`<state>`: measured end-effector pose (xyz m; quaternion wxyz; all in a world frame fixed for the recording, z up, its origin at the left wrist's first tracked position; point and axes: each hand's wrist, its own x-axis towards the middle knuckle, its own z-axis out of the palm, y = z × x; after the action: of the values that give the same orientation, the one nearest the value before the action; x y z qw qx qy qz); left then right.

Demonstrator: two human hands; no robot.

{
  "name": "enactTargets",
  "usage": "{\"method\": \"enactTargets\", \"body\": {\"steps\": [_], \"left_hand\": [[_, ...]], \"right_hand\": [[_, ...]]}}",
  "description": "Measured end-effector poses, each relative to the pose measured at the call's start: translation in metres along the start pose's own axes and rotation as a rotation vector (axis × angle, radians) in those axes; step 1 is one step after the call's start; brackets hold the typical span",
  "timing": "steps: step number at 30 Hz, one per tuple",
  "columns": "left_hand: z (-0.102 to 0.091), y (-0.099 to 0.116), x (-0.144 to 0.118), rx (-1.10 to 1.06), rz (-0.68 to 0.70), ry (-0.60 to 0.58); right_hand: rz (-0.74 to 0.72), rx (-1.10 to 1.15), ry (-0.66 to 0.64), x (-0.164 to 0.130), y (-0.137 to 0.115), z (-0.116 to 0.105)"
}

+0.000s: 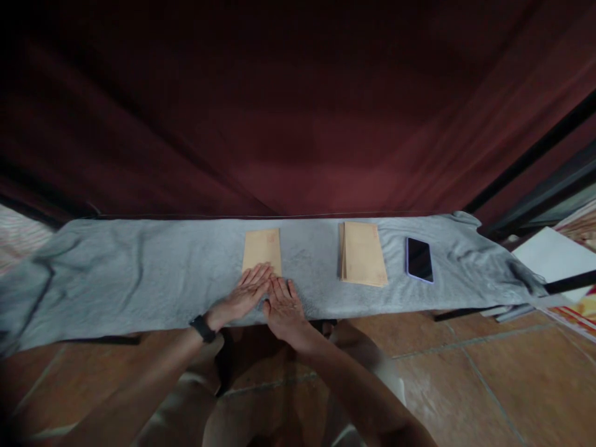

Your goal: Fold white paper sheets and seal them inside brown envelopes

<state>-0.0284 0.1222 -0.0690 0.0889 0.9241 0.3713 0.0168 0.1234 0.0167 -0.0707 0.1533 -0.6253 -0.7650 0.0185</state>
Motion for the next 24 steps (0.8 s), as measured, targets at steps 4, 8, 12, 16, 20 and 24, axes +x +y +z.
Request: {"method": "enactTargets", "body": {"steps": [4, 8, 12, 16, 20, 24], "left_hand": [[0.002, 0.012, -0.037, 0.046, 0.002, 0.077], [0.000, 0.023, -0.056, 0.092, -0.006, 0.189], [-0.003, 0.025, -0.056, 0.074, -0.012, 0.176], [-0.002, 0.022, -0.055, 0.050, -0.010, 0.169], [0.001, 0.022, -0.057, 0.045, -0.027, 0.186], [0.001, 0.020, -0.061, 0.035, -0.066, 0.211]], "right_hand": [[0.008, 0.027, 0.036, -0.002, 0.001, 0.003], [0.002, 0.039, 0.048, -0.002, 0.001, 0.004], [0.013, 0.023, 0.043, 0.004, 0.001, 0.002], [-0.105, 0.035, -0.004, 0.007, 0.003, 0.003], [-0.145, 0.013, -0.007, 0.004, 0.007, 0.004], [-0.120, -0.016, 0.008, 0.001, 0.011, 0.002]]}}
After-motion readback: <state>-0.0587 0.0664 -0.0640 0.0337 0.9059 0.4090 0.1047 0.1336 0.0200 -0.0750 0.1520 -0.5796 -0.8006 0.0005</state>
